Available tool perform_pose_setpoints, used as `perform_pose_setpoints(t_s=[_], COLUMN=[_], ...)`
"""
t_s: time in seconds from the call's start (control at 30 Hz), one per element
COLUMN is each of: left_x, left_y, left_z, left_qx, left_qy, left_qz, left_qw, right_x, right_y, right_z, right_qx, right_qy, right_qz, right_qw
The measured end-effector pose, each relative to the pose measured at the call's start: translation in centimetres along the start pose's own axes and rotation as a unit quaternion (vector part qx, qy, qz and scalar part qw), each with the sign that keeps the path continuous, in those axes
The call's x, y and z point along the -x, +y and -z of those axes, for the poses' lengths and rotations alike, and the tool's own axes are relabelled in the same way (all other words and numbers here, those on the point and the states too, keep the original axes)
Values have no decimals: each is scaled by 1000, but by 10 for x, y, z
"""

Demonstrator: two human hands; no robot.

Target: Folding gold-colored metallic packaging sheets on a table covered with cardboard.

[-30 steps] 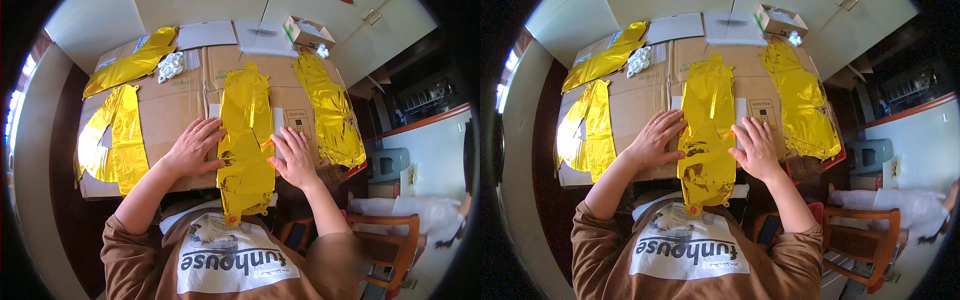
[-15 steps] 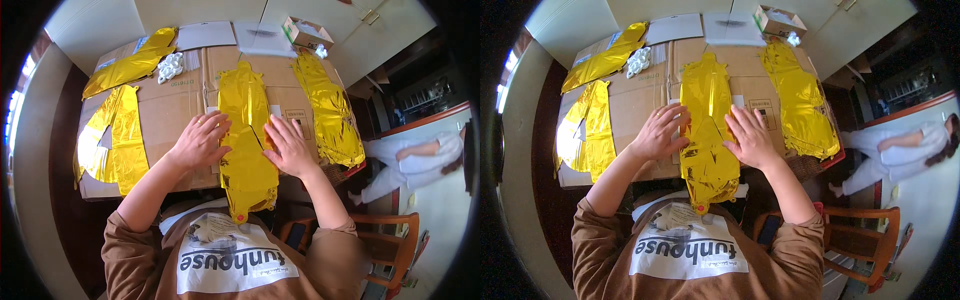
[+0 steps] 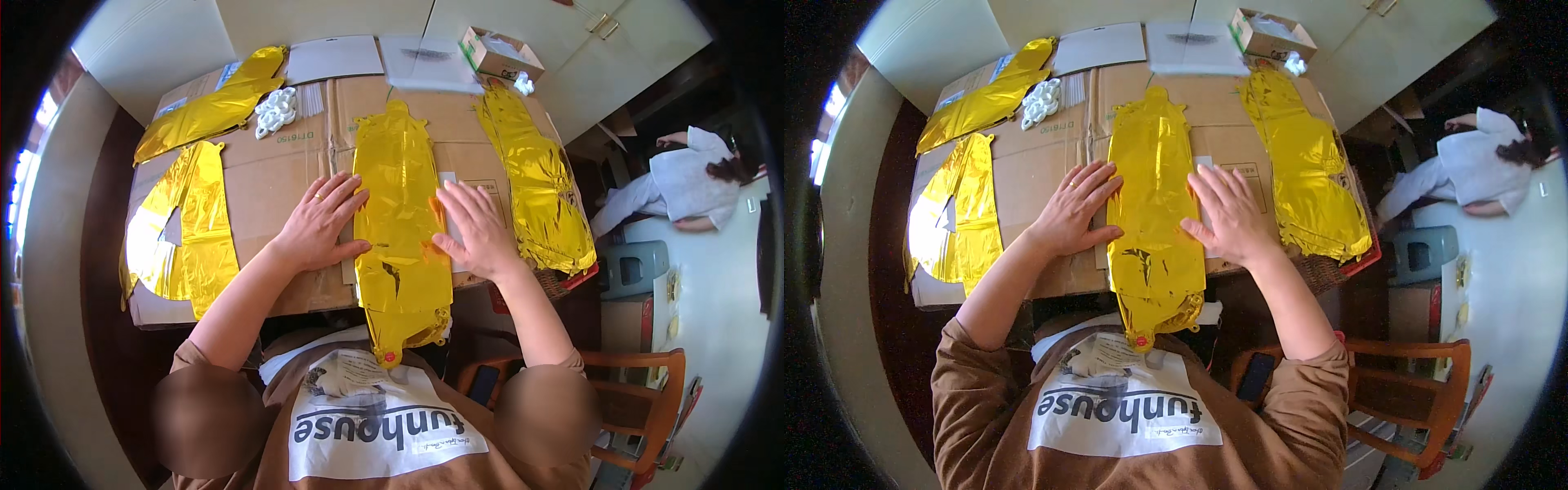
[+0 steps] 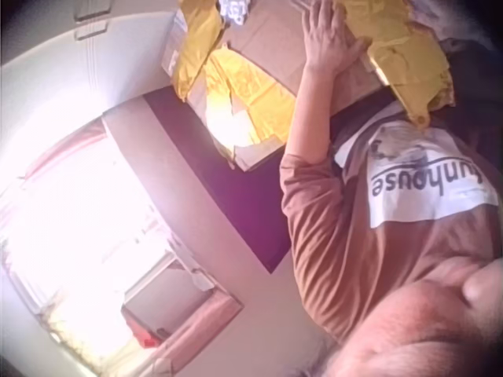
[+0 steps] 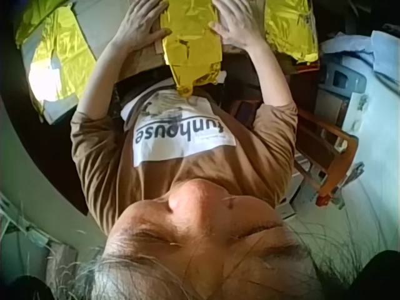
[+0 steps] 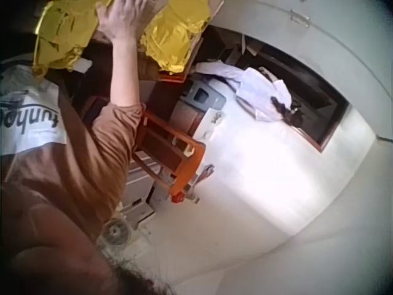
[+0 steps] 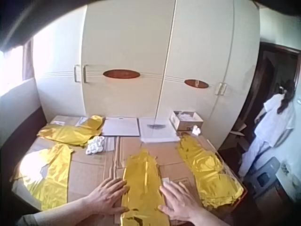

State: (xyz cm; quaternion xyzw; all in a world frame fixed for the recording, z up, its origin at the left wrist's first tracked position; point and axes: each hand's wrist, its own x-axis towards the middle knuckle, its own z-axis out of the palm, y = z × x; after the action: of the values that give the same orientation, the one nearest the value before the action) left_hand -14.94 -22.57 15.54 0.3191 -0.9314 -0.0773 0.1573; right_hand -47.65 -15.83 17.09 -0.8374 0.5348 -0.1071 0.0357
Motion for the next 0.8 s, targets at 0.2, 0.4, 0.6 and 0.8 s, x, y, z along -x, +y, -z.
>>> perform_pose_setpoints(t_s=[0.2, 0.4, 0.6, 0.8], left_x=[0, 3, 4, 15], left_y=[1, 0, -3, 10], left_z=[0, 2, -2, 4], left_qx=[6, -8, -14, 48], left_qy=[-6, -21, -4, 80], left_qz=[19, 34, 17, -35], left_qw=[1000, 999, 1000, 995], right_x=[-40, -39, -29, 24], right_y=[13, 21, 14, -16], right_z=[-14, -22, -16, -6], right_qx=[22, 27, -26, -45], right_qy=[-36, -42, 0, -4], right_qz=[33, 22, 44, 97], right_qw=[999, 999, 999, 994])
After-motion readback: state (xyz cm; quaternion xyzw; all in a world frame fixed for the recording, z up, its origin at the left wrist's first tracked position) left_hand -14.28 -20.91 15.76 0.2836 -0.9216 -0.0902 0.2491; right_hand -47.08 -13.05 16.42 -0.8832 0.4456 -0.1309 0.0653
